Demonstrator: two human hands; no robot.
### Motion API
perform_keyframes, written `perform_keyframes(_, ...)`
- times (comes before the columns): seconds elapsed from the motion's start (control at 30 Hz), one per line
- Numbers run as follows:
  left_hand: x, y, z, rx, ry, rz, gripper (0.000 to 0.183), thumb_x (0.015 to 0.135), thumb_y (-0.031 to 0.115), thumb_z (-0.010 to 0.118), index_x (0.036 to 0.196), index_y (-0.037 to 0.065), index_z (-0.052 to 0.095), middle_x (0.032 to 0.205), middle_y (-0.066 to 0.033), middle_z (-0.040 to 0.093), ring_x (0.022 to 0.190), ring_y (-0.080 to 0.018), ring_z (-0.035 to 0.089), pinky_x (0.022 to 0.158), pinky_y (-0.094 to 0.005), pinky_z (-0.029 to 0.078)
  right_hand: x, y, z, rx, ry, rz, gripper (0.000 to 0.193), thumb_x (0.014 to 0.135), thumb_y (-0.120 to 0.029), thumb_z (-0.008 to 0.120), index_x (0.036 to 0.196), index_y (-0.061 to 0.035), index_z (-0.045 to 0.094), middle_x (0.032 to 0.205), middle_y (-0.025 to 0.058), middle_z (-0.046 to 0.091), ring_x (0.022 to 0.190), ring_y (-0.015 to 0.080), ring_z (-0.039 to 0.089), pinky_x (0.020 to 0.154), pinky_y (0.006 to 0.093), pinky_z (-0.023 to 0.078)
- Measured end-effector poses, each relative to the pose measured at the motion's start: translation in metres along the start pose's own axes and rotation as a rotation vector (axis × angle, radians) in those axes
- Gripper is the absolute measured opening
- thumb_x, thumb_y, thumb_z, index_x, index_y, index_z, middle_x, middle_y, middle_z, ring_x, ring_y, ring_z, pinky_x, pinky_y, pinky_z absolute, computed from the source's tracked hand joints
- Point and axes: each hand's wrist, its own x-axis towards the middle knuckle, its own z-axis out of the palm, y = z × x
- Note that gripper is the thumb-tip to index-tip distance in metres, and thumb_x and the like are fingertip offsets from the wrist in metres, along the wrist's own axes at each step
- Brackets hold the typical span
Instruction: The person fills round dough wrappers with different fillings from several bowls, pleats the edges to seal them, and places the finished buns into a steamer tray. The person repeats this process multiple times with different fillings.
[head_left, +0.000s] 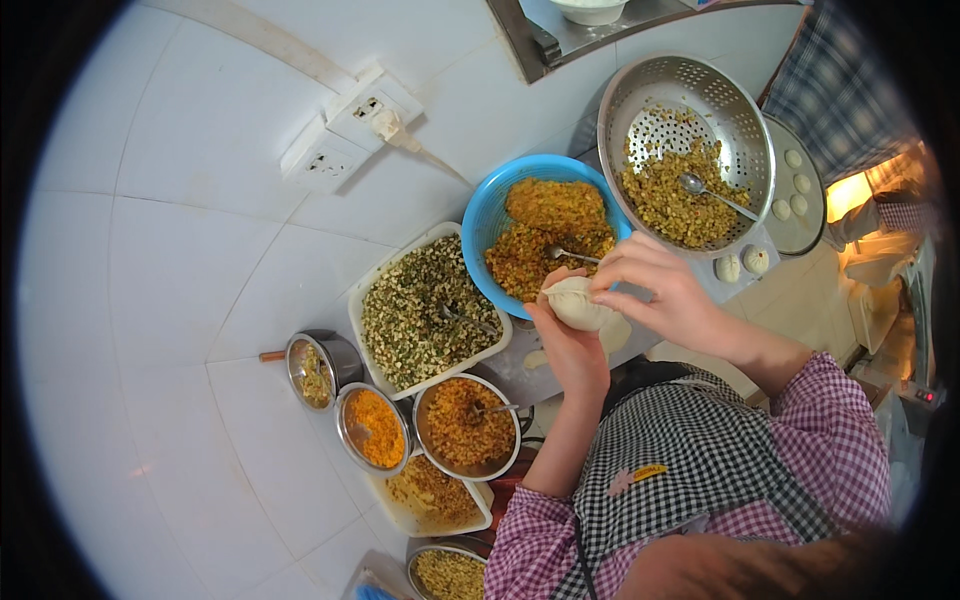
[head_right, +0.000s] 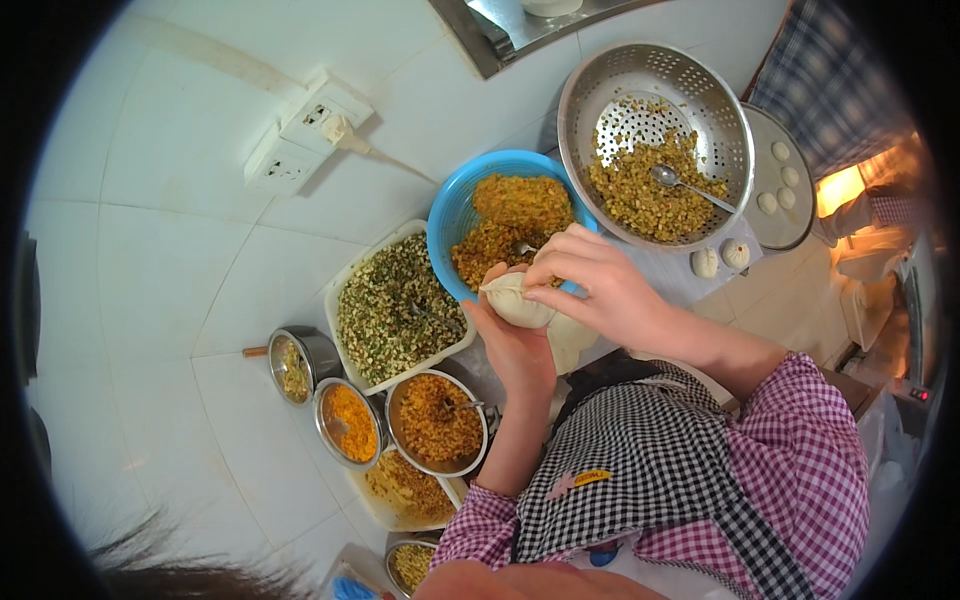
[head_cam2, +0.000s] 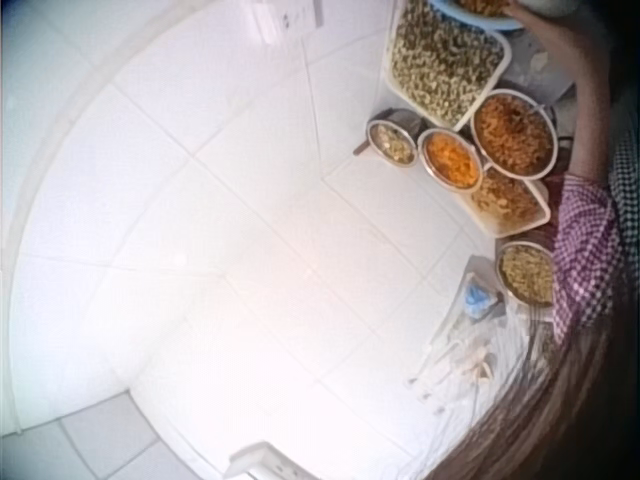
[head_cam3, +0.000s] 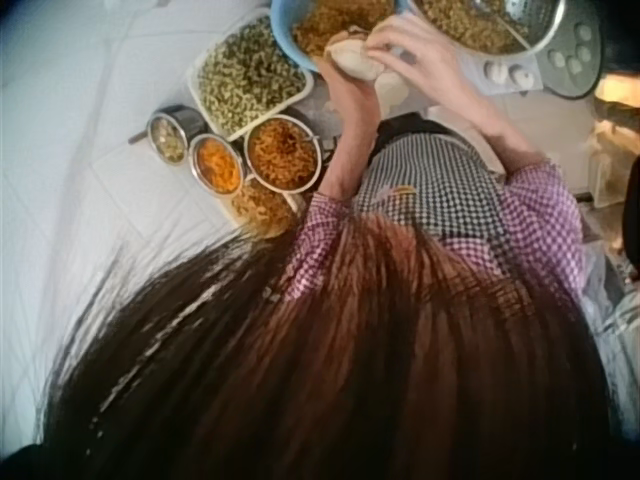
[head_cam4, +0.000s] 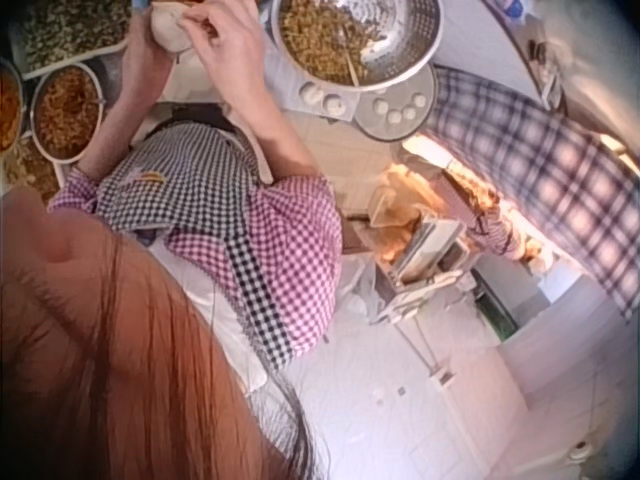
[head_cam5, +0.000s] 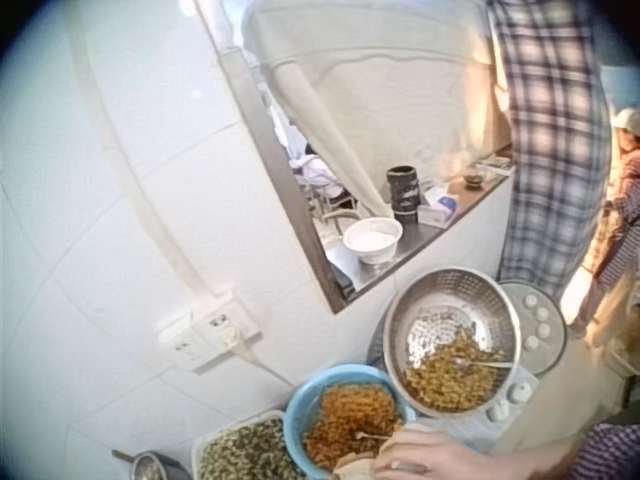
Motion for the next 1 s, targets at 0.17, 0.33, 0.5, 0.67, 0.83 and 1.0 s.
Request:
perform_keyframes(0.17,-0.002,-0.002,0.001,0.094,-0.024,0.072,0.063,0.11,0.054,0.02,0.134,0.005,0.05,0.132,-0.0105,0.055,0.124,-0.0218,0.054,0.109,-0.0374,0.041,0.003,0.001,-0.001,-0.006,-0.118,0.075,0.013,0.083,-0.007,0.078,0.091,-0.0028,0.069,0.089,0.0064,0.066,0.086,0.0238,0.059,0.075,0.035,0.048)
perform_keyframes(0.33,-0.003,-0.002,-0.003,0.175,-0.047,0.1,0.065,0.109,0.057,0.021,0.134,0.005,0.051,0.132,-0.0108,0.056,0.125,-0.0216,0.054,0.109,-0.0379,0.041,0.005,0.007,-0.002,0.032,-0.144,0.074,0.013,0.083,-0.005,0.078,0.089,-0.002,0.067,0.088,0.0068,0.067,0.086,0.0243,0.059,0.075,0.0352,0.048)
perform_keyframes(0.5,-0.007,-0.002,-0.007,0.224,-0.048,0.131,0.065,0.109,0.058,0.021,0.134,0.005,0.05,0.133,-0.0113,0.056,0.126,-0.022,0.054,0.109,-0.0387,0.042,0.009,0.008,-0.001,0.04,-0.145,-0.01,0.011,0.085,-0.008,0.075,0.088,-0.0022,0.067,0.086,0.0075,0.066,0.084,0.0265,0.059,0.074,0.0373,0.048)
perform_keyframes(0.67,-0.015,0.0,-0.009,0.223,-0.025,0.133,0.067,0.109,0.058,0.019,0.137,0.005,0.049,0.135,-0.012,0.054,0.128,-0.0229,0.053,0.109,-0.0391,0.042,0.014,0.008,0.0,0.074,-0.259,-0.004,0.012,0.086,-0.01,0.075,0.094,-0.0031,0.069,0.091,0.0079,0.066,0.088,0.0264,0.059,0.076,0.0371,0.049)
perform_keyframes(0.83,-0.028,0.002,-0.014,0.265,0.08,0.144,0.072,0.109,0.058,0.015,0.147,0.002,0.04,0.145,-0.0145,0.047,0.138,-0.0259,0.045,0.114,-0.0411,0.037,0.024,-0.001,0.014,-0.035,-0.227,-0.258,0.019,0.084,-0.01,0.074,0.102,-0.0061,0.071,0.096,0.0059,0.064,0.093,0.0257,0.058,0.079,0.0363,0.051)
perform_keyframes(1.0,-0.051,0.007,-0.031,0.301,0.187,0.242,0.066,0.111,0.052,0.013,0.146,0.006,0.045,0.142,-0.0114,0.049,0.134,-0.0194,0.047,0.112,-0.0342,0.038,0.033,-0.017,0.05,0.022,-0.391,-0.415,0.017,0.084,-0.011,0.072,0.101,-0.0081,0.071,0.093,0.0039,0.062,0.094,0.0256,0.058,0.081,0.0365,0.052)
